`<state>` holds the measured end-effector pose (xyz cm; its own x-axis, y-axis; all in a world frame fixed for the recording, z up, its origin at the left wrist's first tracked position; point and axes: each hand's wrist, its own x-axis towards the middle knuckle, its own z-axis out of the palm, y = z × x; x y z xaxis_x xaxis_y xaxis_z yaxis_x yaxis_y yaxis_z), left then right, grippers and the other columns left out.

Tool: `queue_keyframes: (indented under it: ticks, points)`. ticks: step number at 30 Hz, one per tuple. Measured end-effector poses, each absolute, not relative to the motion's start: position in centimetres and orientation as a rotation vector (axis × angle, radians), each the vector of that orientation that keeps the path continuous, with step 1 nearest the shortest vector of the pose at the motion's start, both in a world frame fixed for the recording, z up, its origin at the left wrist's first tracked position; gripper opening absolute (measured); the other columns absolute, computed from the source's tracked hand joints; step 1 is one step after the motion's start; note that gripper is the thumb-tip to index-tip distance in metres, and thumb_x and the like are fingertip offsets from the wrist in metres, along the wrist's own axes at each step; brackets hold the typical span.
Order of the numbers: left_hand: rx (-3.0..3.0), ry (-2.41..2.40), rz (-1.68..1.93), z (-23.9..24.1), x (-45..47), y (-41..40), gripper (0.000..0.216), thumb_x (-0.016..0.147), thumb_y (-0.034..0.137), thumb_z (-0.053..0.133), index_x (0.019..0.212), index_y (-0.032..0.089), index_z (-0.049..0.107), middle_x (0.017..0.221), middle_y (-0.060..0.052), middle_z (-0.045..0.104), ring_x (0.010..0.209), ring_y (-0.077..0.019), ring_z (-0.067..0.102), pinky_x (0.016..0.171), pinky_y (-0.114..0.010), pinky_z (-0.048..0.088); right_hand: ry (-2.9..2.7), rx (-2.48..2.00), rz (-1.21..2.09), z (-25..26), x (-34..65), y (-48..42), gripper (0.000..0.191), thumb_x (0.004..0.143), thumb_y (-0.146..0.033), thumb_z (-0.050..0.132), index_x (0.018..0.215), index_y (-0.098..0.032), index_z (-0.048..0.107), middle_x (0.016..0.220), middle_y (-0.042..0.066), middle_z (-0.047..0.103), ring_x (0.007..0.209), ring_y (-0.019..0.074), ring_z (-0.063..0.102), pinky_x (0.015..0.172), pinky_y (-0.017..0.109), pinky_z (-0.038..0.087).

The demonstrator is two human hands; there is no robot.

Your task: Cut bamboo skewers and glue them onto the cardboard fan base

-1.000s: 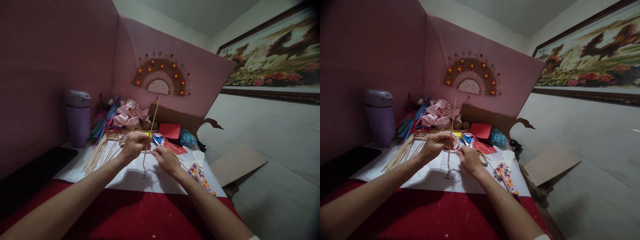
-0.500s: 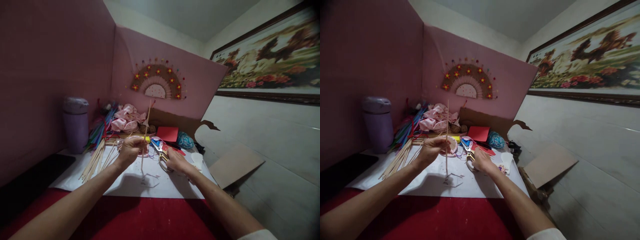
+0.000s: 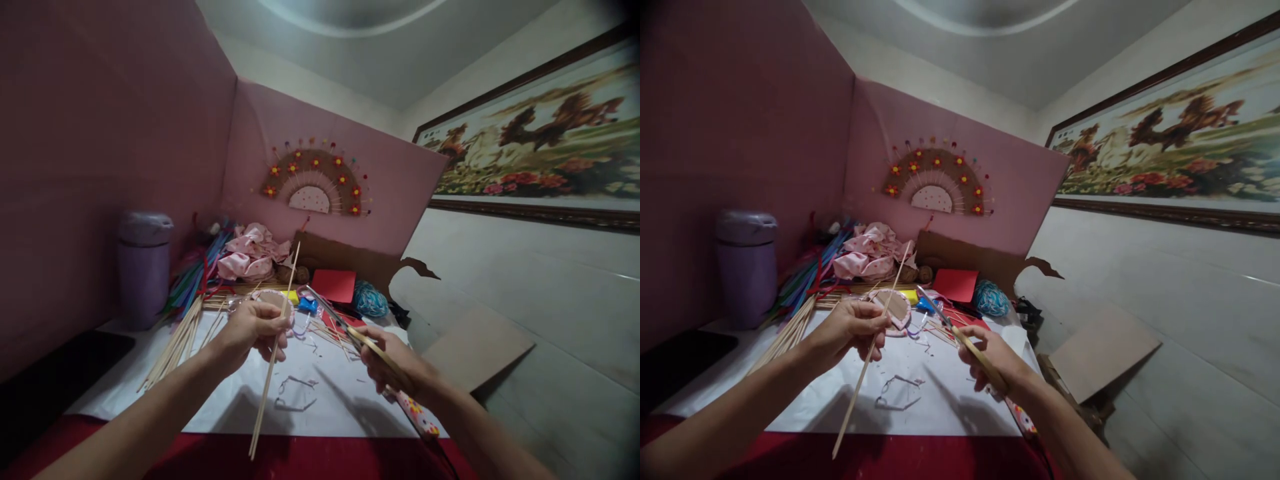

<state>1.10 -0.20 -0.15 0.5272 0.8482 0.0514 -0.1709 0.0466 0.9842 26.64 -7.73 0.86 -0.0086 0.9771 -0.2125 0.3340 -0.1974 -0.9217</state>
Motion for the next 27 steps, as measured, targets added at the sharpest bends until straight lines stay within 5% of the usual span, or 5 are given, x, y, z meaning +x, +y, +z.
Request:
queue_keyframes:
  ticks: [7, 15, 27]
  points:
    - [1.251, 0.564, 0.746, 0.1, 1.0, -0.8, 0.024, 0.064, 0.031, 0.070, 0.064, 0.009, 0.061, 0.045, -0.006, 0.061, 0.033, -0.0151, 0.057, 0.031, -0.017, 0.035, -1.732, -1.435, 1.188, 1.0, 24.7, -10.3, 0.062, 0.059, -0.074, 0.057, 0.088, -0.022, 0.042, 0.065, -0.003, 0.049, 0.046, 0.0070, 0.040, 0.038, 0.018, 0.033]
    - [1.282, 0.456, 0.596, -0.3, 1.2, -1.3, 0.017, 0.071, 0.025, 0.064, 0.066, 0.009, 0.063, 0.042, -0.005, 0.059, 0.028, -0.0127, 0.052, 0.028, -0.016, 0.033, -1.791, -1.338, 1.117, 0.4, 24.1, -9.7, 0.051, 0.063, -0.060, 0.067, 0.092, -0.022, 0.051, 0.066, -0.003, 0.050, 0.051, 0.0077, 0.033, 0.044, 0.020, 0.026]
    - [1.302, 0.416, 0.583, -0.3, 1.1, -1.1, 0.017, 0.073, 0.025, 0.061, 0.068, 0.010, 0.065, 0.042, -0.004, 0.059, 0.029, -0.0115, 0.052, 0.029, -0.015, 0.034, -1.807, -1.277, 1.170, 1.0, 23.5, -9.4, 0.058, 0.060, -0.066, 0.066, 0.093, -0.021, 0.050, 0.068, -0.003, 0.050, 0.055, 0.0093, 0.037, 0.048, 0.021, 0.030]
